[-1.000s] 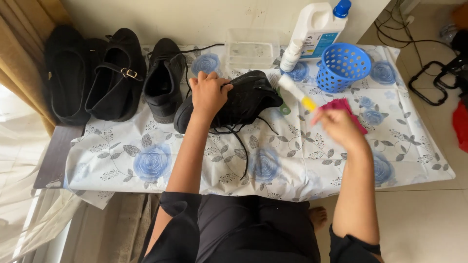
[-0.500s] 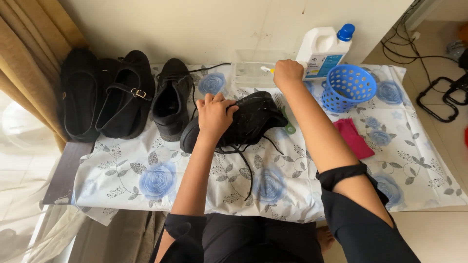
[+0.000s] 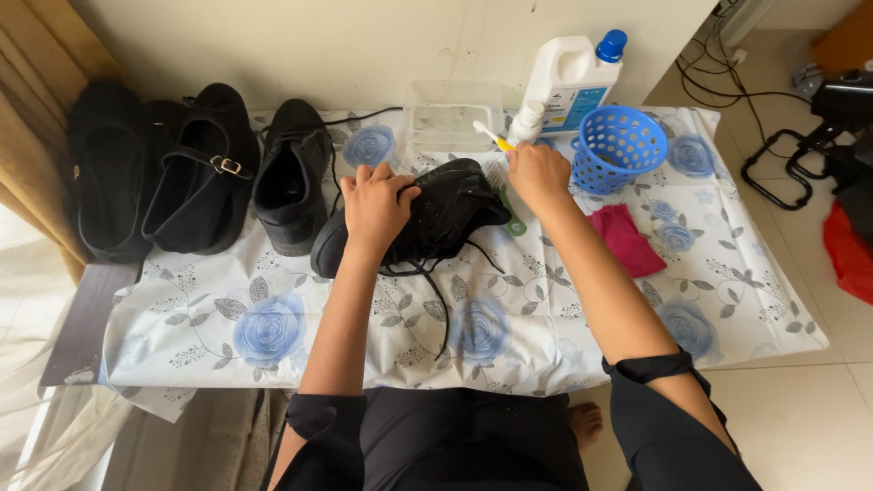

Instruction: The person scrubs a black shoe with a toothbrush on a table covered with a floral cloth. They hold the shoe with one hand and scrub the upper and side areas with the other. Other shoes, a cleaning bottle, and a cloth are visible on the table.

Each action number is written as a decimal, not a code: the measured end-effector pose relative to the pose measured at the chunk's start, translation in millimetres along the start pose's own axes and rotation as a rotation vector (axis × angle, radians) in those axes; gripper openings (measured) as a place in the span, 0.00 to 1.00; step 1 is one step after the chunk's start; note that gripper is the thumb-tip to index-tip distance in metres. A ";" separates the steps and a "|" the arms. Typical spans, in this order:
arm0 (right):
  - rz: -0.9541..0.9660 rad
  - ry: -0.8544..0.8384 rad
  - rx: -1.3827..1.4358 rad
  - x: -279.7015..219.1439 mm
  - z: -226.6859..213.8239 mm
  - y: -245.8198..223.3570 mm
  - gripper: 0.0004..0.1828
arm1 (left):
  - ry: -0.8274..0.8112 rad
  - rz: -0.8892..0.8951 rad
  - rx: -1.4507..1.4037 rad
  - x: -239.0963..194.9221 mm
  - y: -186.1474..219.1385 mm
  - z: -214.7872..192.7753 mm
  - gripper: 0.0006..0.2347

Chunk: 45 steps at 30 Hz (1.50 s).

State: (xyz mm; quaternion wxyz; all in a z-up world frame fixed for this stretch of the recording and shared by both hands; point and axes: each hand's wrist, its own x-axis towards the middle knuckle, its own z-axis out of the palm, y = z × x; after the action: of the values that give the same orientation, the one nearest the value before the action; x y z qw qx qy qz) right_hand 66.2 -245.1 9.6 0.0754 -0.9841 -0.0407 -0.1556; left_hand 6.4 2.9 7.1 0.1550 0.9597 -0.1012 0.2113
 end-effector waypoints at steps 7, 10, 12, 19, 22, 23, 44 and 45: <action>0.147 0.172 0.519 -79.9 -25.1 -0.3 0.13 | 0.016 0.000 0.005 -5.8 4.5 0.1 0.09; 0.218 0.233 0.742 -141.8 -31.7 -3.9 0.11 | 0.008 0.000 -0.001 -6.6 5.3 -1.3 0.10; 0.350 0.200 0.710 -181.8 -39.1 -5.7 0.11 | 0.037 0.006 0.023 -8.6 6.2 0.4 0.09; 0.359 0.059 0.151 -227.6 -15.3 -16.9 0.16 | 0.038 0.016 0.018 -7.2 4.4 2.5 0.09; 0.141 0.071 -0.084 -210.3 -4.9 -19.6 0.19 | 0.036 0.014 0.013 -7.2 2.4 4.8 0.09; 0.164 0.091 -0.165 -199.7 1.0 -18.4 0.18 | 0.028 0.009 0.019 -7.3 3.2 4.1 0.09; 0.053 -0.048 -0.170 -163.2 15.3 -37.9 0.22 | 0.042 0.021 0.019 -9.6 5.1 1.4 0.09; 0.201 -0.180 -0.134 -145.9 5.2 -30.2 0.22 | 0.037 0.024 0.007 -8.6 5.5 0.9 0.09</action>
State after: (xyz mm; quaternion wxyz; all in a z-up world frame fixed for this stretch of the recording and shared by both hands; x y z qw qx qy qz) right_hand -73.8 -222.8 -36.8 0.0210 -0.9960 0.0617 -0.0607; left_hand -2.3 -1.4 3.9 0.1509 0.9549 -0.1089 0.2313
